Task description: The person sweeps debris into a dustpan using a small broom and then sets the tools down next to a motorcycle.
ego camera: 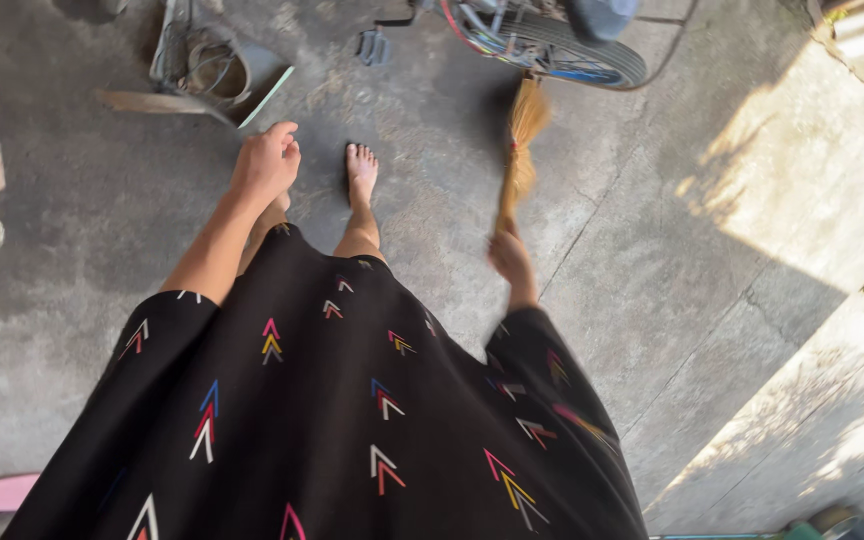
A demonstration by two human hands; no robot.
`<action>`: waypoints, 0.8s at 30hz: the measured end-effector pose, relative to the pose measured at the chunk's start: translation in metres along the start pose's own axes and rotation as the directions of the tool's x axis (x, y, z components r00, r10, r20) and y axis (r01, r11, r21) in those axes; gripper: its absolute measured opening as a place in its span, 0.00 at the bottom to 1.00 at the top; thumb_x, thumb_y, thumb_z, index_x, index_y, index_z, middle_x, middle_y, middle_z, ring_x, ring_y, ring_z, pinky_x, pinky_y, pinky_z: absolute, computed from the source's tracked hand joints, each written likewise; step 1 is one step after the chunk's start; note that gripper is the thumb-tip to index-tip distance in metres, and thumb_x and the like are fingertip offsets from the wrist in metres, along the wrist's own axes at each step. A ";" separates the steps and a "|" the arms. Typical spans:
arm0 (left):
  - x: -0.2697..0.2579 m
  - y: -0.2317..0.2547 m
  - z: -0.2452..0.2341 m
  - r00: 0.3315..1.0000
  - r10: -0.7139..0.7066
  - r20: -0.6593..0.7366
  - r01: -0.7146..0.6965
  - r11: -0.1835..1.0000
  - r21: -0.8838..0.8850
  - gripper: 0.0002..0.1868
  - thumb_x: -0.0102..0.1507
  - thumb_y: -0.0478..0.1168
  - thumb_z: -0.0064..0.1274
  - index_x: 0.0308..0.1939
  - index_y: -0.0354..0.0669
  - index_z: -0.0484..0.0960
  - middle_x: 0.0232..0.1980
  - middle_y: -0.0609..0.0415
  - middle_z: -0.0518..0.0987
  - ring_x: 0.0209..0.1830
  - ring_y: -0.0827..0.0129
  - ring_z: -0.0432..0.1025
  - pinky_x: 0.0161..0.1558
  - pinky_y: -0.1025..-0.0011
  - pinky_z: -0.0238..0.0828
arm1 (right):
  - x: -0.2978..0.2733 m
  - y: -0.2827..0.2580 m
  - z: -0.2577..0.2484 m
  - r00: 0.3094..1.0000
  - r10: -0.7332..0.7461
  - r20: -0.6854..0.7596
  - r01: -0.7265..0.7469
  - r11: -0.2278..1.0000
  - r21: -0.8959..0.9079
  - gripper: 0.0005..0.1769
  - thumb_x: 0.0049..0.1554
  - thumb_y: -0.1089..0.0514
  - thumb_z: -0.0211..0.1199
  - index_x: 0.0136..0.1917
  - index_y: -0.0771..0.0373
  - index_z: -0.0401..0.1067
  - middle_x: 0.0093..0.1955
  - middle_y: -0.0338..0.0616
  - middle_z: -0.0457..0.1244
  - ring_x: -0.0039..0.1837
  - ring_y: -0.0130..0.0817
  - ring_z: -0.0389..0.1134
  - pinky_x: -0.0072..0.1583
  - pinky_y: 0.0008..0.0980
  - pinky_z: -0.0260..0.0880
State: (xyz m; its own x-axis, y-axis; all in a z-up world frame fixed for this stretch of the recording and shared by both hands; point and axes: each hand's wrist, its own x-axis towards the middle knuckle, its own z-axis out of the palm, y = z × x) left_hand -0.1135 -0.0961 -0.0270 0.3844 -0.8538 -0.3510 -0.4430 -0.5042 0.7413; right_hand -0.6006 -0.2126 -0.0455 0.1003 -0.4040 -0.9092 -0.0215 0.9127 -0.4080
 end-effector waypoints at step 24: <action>-0.016 -0.111 -0.188 0.956 -0.074 -0.285 0.000 0.968 -0.252 0.17 0.66 0.33 0.53 0.59 0.34 0.79 0.50 0.37 0.84 0.52 0.51 0.80 0.51 0.62 0.77 | -0.063 -0.012 0.344 0.974 0.005 0.226 0.080 0.927 -0.366 0.48 0.53 0.69 0.56 0.83 0.45 0.48 0.38 0.47 0.62 0.29 0.35 0.61 0.28 0.31 0.63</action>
State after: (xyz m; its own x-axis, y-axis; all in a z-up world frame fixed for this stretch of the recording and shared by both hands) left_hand 0.0820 -0.0022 0.0035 0.6309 -0.7418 -0.2272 -0.2245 -0.4549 0.8618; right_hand -0.2649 -0.1771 0.0449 0.3220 -0.3752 -0.8692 -0.3764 0.7917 -0.4812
